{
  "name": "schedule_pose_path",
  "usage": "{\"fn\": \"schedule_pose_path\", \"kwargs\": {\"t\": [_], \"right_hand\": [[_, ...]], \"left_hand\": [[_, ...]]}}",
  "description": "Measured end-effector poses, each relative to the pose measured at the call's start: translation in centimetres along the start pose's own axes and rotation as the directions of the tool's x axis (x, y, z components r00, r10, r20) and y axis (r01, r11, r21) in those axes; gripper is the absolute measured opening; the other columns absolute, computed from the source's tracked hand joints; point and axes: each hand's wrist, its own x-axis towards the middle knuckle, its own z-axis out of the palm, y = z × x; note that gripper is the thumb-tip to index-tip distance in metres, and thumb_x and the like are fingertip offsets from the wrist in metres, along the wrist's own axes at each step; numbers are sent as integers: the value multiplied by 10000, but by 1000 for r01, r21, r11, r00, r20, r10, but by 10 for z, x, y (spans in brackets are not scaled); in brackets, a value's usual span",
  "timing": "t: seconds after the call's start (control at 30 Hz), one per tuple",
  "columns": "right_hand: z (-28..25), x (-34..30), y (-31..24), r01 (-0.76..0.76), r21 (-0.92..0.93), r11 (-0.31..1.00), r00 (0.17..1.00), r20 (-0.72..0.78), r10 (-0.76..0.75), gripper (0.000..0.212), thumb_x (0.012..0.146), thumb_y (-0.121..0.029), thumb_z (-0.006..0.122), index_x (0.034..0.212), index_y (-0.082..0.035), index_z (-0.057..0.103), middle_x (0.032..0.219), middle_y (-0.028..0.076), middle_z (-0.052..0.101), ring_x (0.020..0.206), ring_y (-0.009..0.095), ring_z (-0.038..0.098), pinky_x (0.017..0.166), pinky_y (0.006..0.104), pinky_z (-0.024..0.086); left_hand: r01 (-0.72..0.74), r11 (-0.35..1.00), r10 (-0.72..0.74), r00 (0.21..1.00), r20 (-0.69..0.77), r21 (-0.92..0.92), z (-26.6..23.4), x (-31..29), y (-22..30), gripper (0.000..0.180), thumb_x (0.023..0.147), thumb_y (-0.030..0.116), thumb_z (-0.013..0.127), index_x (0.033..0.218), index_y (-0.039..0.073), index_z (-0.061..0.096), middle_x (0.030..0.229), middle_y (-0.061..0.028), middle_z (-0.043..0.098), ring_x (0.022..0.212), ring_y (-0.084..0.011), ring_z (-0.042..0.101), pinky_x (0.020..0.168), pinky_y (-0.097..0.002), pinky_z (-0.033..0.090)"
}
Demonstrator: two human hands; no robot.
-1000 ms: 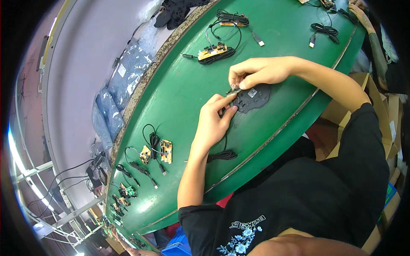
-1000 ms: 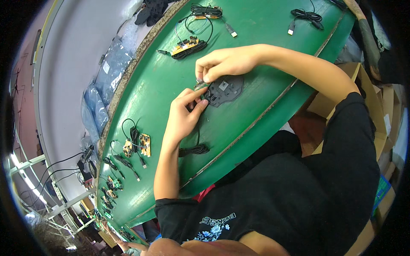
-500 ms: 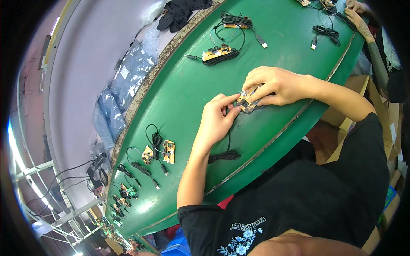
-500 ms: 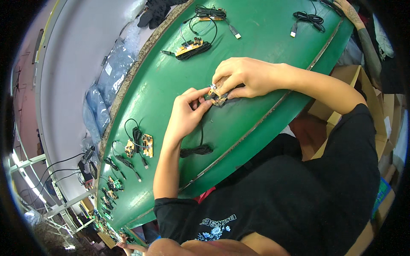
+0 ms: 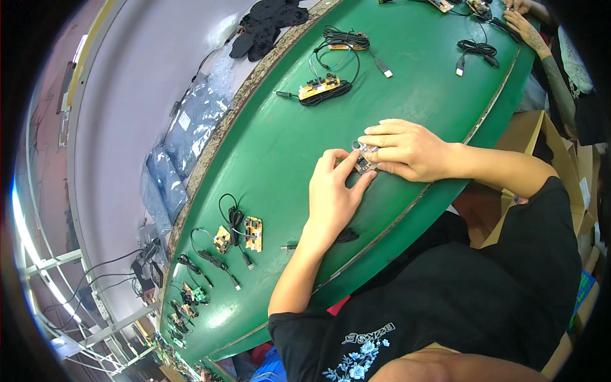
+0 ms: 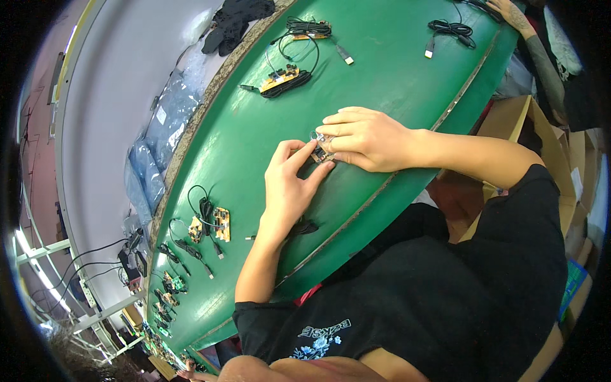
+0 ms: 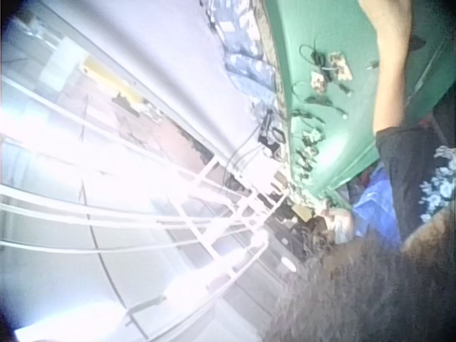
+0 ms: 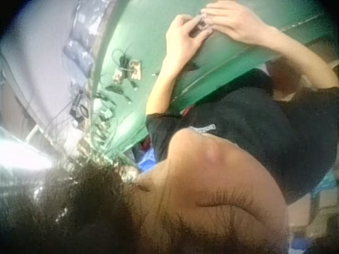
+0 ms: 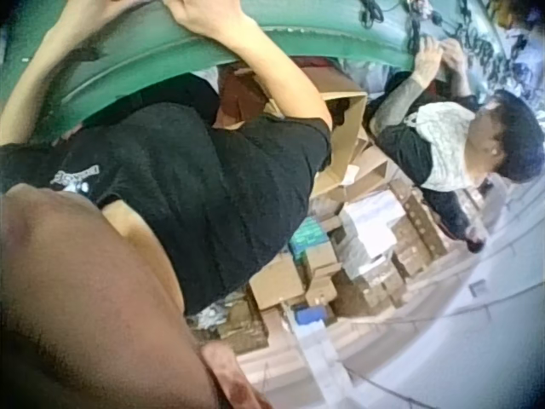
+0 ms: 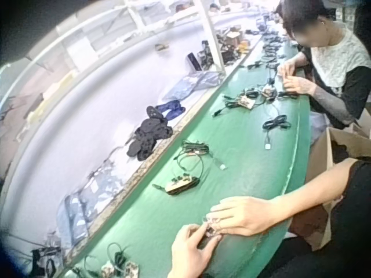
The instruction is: The person assembles computer mice by fitting internal PCB boards and circuit components into plastic shells by hand.
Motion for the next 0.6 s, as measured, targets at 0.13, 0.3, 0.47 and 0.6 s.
{"fn": "schedule_pose_path", "kwargs": {"t": [0.13, 0.3, 0.47, 0.6], "right_hand": [[-22, 2, 20, -114, 281, 953, 983, 172, 66, 361, 970, -157, 618, 1307, -29, 618, 1469, 186, 521, 1379, 371, 464, 1164, 500, 333], [-27, -6, 18, -64, -111, 992, 992, 97, 75, 362, 933, -184, 650, 1271, -55, 639, 1408, 151, 568, 1311, 343, 518, 1098, 489, 398], [-19, -3, 3, -50, -236, 971, 998, 11, 54, 311, 882, -147, 689, 1184, -77, 683, 1324, 117, 617, 1250, 316, 563, 1042, 466, 447], [-18, -5, 2, -86, -268, 960, 996, -20, 83, 290, 901, -169, 664, 1173, -69, 690, 1311, 109, 627, 1252, 292, 562, 1044, 441, 443]], "left_hand": [[32, 997, -40, 993, 109, 74, -9, 12, 8, 436, 757, 182, 856, 1124, -14, 726, 1038, -135, 649, 956, -294, 635, 844, -387, 522], [51, 996, -60, 989, 134, 72, -8, 15, 10, 439, 748, 174, 857, 1114, -26, 719, 1024, -137, 645, 967, -311, 617, 866, -397, 506], [22, 994, -28, 998, 53, 104, -3, 9, 12, 450, 733, 153, 865, 1118, -26, 716, 971, -127, 620, 914, -302, 592, 821, -408, 489], [36, 992, -42, 998, 47, 122, -1, 10, 19, 435, 738, 137, 858, 1116, -26, 717, 945, -124, 608, 899, -300, 584, 811, -405, 480]]}}
